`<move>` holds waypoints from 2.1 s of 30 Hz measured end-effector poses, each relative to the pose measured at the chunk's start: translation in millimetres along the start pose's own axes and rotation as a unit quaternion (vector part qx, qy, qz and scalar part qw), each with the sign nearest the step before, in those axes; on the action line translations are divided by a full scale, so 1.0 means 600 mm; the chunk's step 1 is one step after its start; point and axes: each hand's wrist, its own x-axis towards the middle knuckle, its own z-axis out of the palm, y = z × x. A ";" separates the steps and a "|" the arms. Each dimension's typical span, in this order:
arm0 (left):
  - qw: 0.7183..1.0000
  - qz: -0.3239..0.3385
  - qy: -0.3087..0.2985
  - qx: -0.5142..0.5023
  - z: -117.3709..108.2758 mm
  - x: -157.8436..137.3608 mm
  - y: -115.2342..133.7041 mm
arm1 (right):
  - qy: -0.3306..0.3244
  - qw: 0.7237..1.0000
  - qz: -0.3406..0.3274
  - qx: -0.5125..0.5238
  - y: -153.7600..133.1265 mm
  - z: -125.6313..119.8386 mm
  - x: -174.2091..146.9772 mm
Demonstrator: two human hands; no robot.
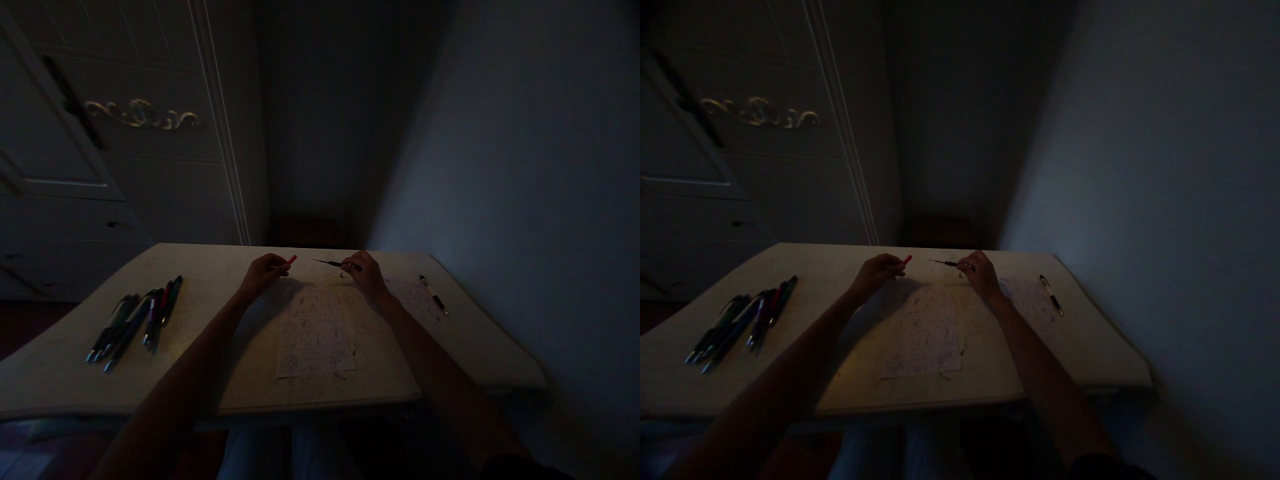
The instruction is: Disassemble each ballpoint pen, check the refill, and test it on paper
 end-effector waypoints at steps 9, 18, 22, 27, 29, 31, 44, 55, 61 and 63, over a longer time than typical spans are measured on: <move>0.976 0.131 -0.026 0.173 -0.001 0.005 -0.026 | -0.040 0.999 -0.013 -0.022 -0.005 0.002 -0.003; 0.974 0.148 -0.028 0.171 0.005 0.002 -0.028 | -0.070 0.996 -0.034 -0.045 0.001 0.005 -0.007; 0.974 0.148 -0.032 0.167 0.009 0.001 -0.027 | -0.073 0.996 -0.037 -0.046 0.002 0.006 -0.007; 0.973 0.146 -0.040 0.172 0.012 -0.001 -0.025 | -0.079 0.995 -0.043 -0.047 -0.001 0.009 -0.008; 0.972 0.144 -0.046 0.178 0.014 -0.003 -0.021 | -0.085 0.994 -0.046 -0.044 -0.005 0.011 -0.009; 0.972 0.143 -0.049 0.182 0.017 -0.006 -0.015 | -0.092 0.994 -0.046 -0.041 -0.009 0.013 -0.011; 0.966 0.154 -0.058 0.201 0.029 -0.016 -0.006 | -0.104 0.991 -0.075 -0.040 -0.036 0.026 -0.019; 0.969 0.166 -0.062 0.174 0.026 -0.020 0.007 | -0.118 0.989 -0.078 -0.030 -0.049 0.020 -0.012; 0.974 0.154 -0.056 0.155 0.027 -0.021 0.014 | -0.117 0.990 -0.075 -0.040 -0.045 0.019 -0.009; 0.972 0.159 -0.062 0.160 0.027 -0.022 0.015 | -0.117 0.990 -0.074 -0.040 -0.046 0.018 -0.008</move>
